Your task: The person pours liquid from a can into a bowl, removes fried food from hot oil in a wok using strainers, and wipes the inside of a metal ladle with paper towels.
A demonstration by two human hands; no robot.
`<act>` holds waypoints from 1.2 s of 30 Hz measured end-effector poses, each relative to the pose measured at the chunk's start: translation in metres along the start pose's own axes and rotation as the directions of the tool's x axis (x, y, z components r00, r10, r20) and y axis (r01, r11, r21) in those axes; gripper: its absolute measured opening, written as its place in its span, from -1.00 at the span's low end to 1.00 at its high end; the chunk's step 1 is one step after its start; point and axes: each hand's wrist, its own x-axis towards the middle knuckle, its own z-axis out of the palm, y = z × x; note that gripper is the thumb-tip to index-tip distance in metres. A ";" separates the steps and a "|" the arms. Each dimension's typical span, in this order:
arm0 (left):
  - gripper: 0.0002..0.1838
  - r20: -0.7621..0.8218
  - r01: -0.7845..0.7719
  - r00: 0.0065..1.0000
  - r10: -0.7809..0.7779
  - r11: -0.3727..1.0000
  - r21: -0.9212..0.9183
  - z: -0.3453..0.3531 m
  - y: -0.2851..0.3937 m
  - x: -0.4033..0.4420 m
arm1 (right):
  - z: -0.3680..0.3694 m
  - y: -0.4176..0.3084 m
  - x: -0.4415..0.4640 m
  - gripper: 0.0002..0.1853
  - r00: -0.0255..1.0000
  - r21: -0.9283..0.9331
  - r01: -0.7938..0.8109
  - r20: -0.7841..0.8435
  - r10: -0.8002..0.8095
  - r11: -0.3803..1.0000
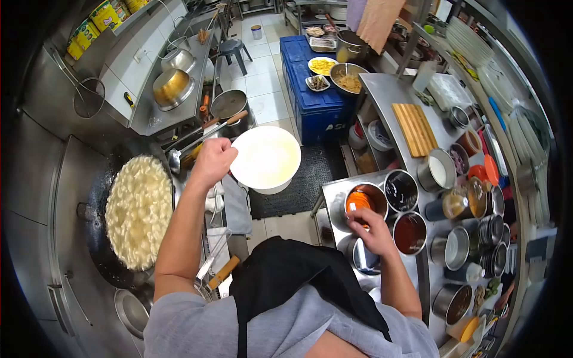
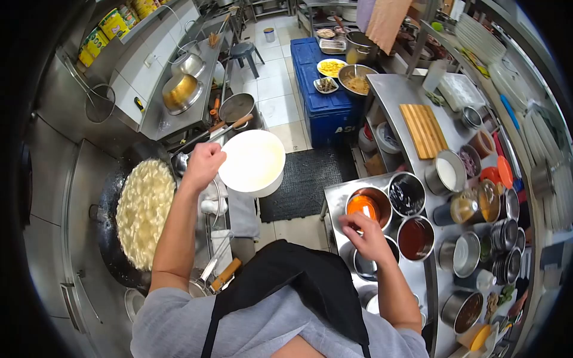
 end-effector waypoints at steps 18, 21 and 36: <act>-0.74 -0.006 -0.037 0.999 0.036 0.985 -0.169 -0.195 0.007 0.285 | 0.114 0.087 0.451 -0.73 0.900 -0.095 -0.115 0.411 0.144 0.989; -0.74 -0.093 -0.009 0.996 -0.011 0.978 -0.210 -0.227 0.014 0.305 | 0.146 0.109 0.521 -0.69 0.854 -0.049 -0.026 0.518 0.047 0.998; -0.79 -0.797 0.006 0.587 -0.142 0.985 -0.171 -0.253 0.028 0.350 | 0.229 0.106 0.792 -0.70 0.482 0.046 0.372 0.844 -0.235 0.927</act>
